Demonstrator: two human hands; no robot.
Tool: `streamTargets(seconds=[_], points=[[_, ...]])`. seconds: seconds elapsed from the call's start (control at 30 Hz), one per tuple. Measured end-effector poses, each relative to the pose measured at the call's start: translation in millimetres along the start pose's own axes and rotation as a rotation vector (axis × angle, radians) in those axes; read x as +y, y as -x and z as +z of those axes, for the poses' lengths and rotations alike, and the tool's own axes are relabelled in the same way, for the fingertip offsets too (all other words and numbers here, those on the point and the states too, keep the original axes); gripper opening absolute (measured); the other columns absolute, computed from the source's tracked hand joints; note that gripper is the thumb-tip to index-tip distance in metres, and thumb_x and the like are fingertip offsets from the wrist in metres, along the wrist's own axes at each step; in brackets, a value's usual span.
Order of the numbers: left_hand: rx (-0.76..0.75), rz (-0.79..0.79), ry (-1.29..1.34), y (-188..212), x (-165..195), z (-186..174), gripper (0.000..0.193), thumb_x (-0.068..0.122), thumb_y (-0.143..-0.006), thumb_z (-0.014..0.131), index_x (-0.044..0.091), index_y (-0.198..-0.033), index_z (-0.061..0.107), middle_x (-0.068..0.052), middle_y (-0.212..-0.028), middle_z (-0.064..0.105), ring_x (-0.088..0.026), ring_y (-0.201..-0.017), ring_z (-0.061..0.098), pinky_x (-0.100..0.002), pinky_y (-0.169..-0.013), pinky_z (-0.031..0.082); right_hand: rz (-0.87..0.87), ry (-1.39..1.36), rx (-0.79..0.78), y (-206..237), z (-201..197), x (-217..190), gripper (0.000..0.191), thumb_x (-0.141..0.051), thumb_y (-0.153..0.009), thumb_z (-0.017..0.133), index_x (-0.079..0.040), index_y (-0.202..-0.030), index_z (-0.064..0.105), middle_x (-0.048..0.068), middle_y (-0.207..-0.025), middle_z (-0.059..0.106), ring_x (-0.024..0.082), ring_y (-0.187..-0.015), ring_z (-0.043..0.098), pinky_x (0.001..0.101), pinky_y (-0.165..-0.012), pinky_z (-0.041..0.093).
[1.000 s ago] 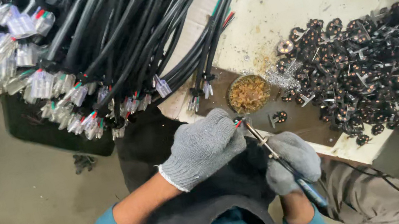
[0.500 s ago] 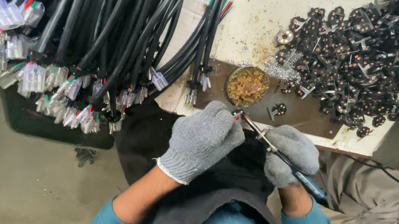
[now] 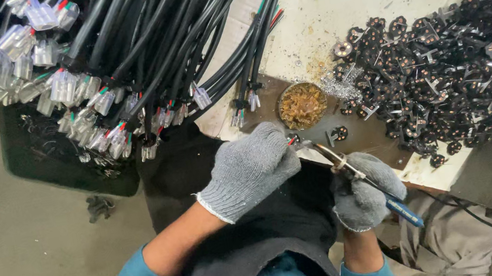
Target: The person solders the exposed ends of red and green wires using a soldering iron. They repeatedly pick up wires, apply solder, and place the finished wires aside on the workbench.
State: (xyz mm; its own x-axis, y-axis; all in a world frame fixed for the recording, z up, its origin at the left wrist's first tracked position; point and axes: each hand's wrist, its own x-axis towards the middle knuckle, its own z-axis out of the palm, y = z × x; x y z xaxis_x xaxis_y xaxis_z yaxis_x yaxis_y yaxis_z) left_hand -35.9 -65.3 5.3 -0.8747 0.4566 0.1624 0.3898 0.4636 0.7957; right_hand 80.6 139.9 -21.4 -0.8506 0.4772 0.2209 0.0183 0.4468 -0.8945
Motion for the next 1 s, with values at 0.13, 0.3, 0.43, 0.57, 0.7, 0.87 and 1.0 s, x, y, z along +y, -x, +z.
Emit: streamTargets(seconds=[0.13, 0.3, 0.43, 0.57, 0.7, 0.87, 1.0], points=[[0.003, -0.004, -0.043, -0.5, -0.5, -0.9, 0.02, 0.022, -0.085, 0.075, 0.012, -0.081, 0.059, -0.009, -0.083, 0.06, -0.028, -0.065, 0.065, -0.041, -0.054, 0.05, 0.109, -0.32, 0.339, -1.7, -4.0, -15.7, 0.024, -0.015, -0.101, 0.063, 0.007, -0.11, 0.065, 0.018, -0.099, 0.07, 0.025, -0.089, 0.07, 0.0331, -0.083, 0.057], [-0.022, -0.027, -0.031, -1.8, 1.9, -0.5, 0.021, 0.022, -0.086, 0.074, 0.012, -0.08, 0.057, -0.009, -0.084, 0.059, -0.029, -0.065, 0.065, -0.042, -0.055, 0.049, -0.042, 0.098, 0.149, -4.2, 14.8, 9.9, 0.026, -0.013, -0.106, 0.06, 0.01, -0.119, 0.06, 0.021, -0.109, 0.069, 0.028, -0.098, 0.07, 0.0335, -0.087, 0.057], [0.021, -0.009, -0.06, -1.4, 2.0, -0.2, 0.02, 0.022, -0.084, 0.074, 0.012, -0.081, 0.057, -0.01, -0.084, 0.06, -0.029, -0.064, 0.065, -0.042, -0.052, 0.048, -0.29, 0.742, 0.188, -0.3, 22.4, 43.0, 0.028, -0.012, -0.11, 0.057, 0.012, -0.127, 0.055, 0.024, -0.117, 0.068, 0.03, -0.105, 0.069, 0.0339, -0.089, 0.057], [0.013, -0.007, -0.066, -0.9, 0.0, 1.3, 0.023, 0.024, -0.087, 0.075, 0.011, -0.081, 0.056, -0.01, -0.083, 0.058, -0.029, -0.064, 0.064, -0.042, -0.052, 0.048, 0.309, -0.268, 0.213, 7.1, 18.9, 33.7, 0.031, -0.012, -0.104, 0.055, 0.015, -0.113, 0.069, 0.02, -0.086, 0.07, 0.019, -0.071, 0.069, 0.0301, -0.07, 0.057], [0.025, -0.021, -0.1, 0.5, 1.9, 2.7, 0.025, 0.025, -0.084, 0.076, 0.012, -0.079, 0.056, -0.011, -0.081, 0.058, -0.03, -0.062, 0.064, -0.042, -0.051, 0.048, 0.348, -0.355, 0.202, -0.7, 33.0, 3.8, 0.026, -0.007, -0.097, 0.057, 0.012, -0.111, 0.064, 0.016, -0.087, 0.07, 0.018, -0.07, 0.069, 0.0264, -0.065, 0.056], [0.101, -0.092, -0.125, 4.6, 1.4, -6.1, 0.023, 0.021, -0.084, 0.076, 0.011, -0.077, 0.056, -0.01, -0.078, 0.058, -0.031, -0.062, 0.063, -0.042, -0.051, 0.048, 0.208, -0.028, 0.165, -14.0, 39.5, -22.7, 0.021, -0.004, -0.098, 0.061, 0.014, -0.11, 0.061, 0.018, -0.096, 0.066, 0.02, -0.081, 0.066, 0.0283, -0.07, 0.057], [0.148, -0.105, -0.139, 6.9, -3.6, -15.3, 0.022, 0.018, -0.086, 0.076, 0.011, -0.08, 0.055, -0.01, -0.079, 0.056, -0.031, -0.067, 0.063, -0.041, -0.057, 0.05, 0.402, -0.483, 0.323, -13.9, 28.2, -25.3, 0.02, -0.006, -0.097, 0.053, 0.008, -0.11, 0.06, 0.015, -0.084, 0.069, 0.019, -0.071, 0.071, 0.0279, -0.063, 0.06]])
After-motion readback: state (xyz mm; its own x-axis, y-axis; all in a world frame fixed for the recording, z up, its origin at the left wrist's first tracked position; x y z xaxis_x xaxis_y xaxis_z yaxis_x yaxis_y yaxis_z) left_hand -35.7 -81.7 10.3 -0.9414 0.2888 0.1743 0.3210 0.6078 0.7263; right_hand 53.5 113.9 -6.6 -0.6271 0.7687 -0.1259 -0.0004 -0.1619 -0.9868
